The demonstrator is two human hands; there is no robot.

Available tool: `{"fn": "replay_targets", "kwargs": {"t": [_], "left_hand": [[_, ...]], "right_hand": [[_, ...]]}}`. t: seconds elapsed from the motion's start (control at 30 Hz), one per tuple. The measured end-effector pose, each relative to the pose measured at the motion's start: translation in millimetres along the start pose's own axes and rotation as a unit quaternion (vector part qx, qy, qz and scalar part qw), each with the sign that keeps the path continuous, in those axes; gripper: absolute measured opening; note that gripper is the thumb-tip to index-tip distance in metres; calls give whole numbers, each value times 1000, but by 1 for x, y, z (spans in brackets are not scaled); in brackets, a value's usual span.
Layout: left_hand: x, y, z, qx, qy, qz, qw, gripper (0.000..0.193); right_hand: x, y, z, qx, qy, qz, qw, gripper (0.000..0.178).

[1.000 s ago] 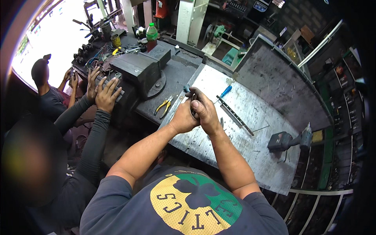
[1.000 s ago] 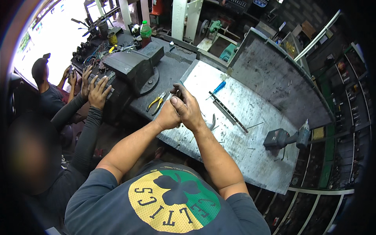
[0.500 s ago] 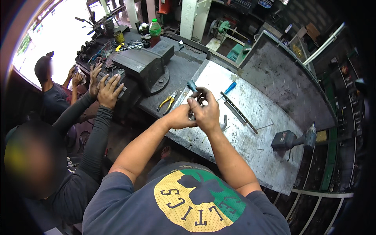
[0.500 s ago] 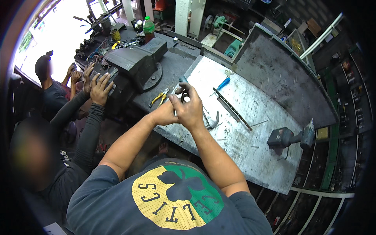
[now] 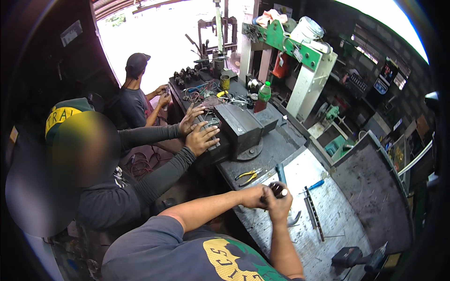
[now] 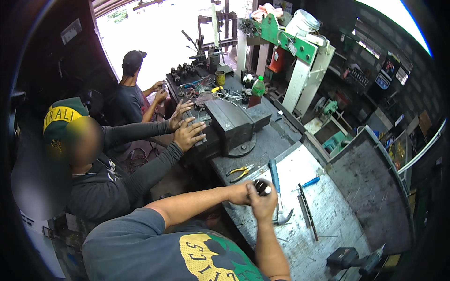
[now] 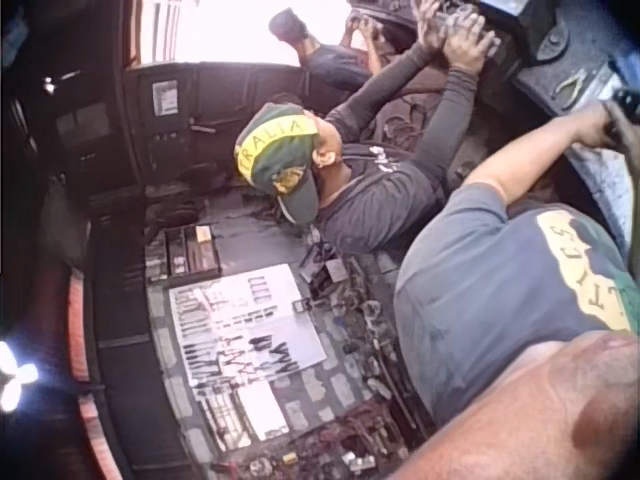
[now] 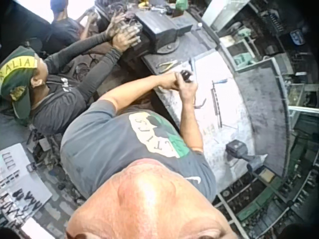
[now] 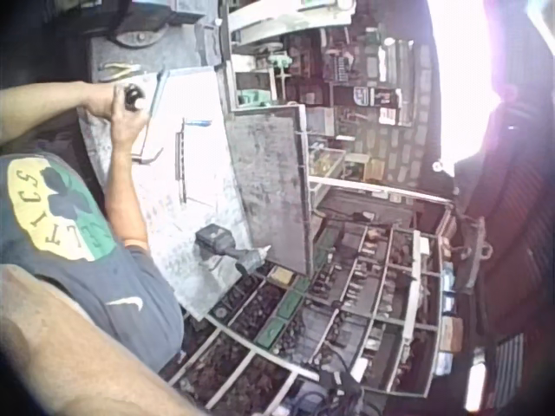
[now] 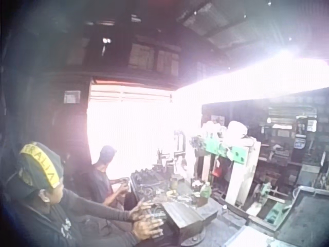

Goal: The person assembles a small metal component using pliers and a drill. They repeatedly open and close the pliers to adjust the part and use the drill to tighten or loosen a screw.

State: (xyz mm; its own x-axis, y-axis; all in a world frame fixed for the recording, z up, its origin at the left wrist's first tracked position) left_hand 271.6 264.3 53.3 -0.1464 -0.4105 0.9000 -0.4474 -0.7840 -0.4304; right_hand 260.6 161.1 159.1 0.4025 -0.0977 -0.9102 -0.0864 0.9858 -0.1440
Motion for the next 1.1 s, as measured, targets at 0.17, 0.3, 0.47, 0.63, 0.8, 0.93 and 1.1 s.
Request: {"fn": "replay_targets", "kwargs": {"t": [0.17, 0.3, 0.47, 0.63, 0.8, 0.93, 1.1], "left_hand": [[-25, 41, -22, 214, -25, -105, 971, 25], [-31, 50, -35, 234, -93, -146, 957, 24], [-12, 13, -9, -59, 14, -106, 992, 56], [-1, 25, -27, 188, -15, -188, 964, 45], [-5, 35, -32, 150, -56, -36, 986, 76], [-12, 6, -13, -65, -6, 19, 998, 57], [-3, 8, -30, 188, -185, 176, 948, 46]], "right_hand": [[14, 39, 14, -302, -76, 98, 945, 18], [21, 37, 22, -428, -53, 183, 884, 19], [-5, 5, -23, 55, -159, -71, 983, 48], [10, 34, 4, -253, -172, 3, 952, 33], [-3, 17, -2, -316, -155, 175, 919, 30], [-7, -1, -51, 74, -73, 80, 991, 31], [20, -1, -2, -179, -79, 226, 954, 8]]}}
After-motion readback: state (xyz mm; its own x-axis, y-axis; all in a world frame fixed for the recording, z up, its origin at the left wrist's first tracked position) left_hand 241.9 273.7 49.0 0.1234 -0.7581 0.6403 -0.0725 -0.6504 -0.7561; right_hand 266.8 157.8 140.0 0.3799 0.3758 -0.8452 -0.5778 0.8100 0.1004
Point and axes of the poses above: each hand's wrist, its own z-axis towards the middle knuckle, its own y-axis out of the palm, x = y × z, the point moved 8 cm from there along z, towards the middle knuckle, and after that the axes turned 14 degrees about -y, right-handed, at the moved point
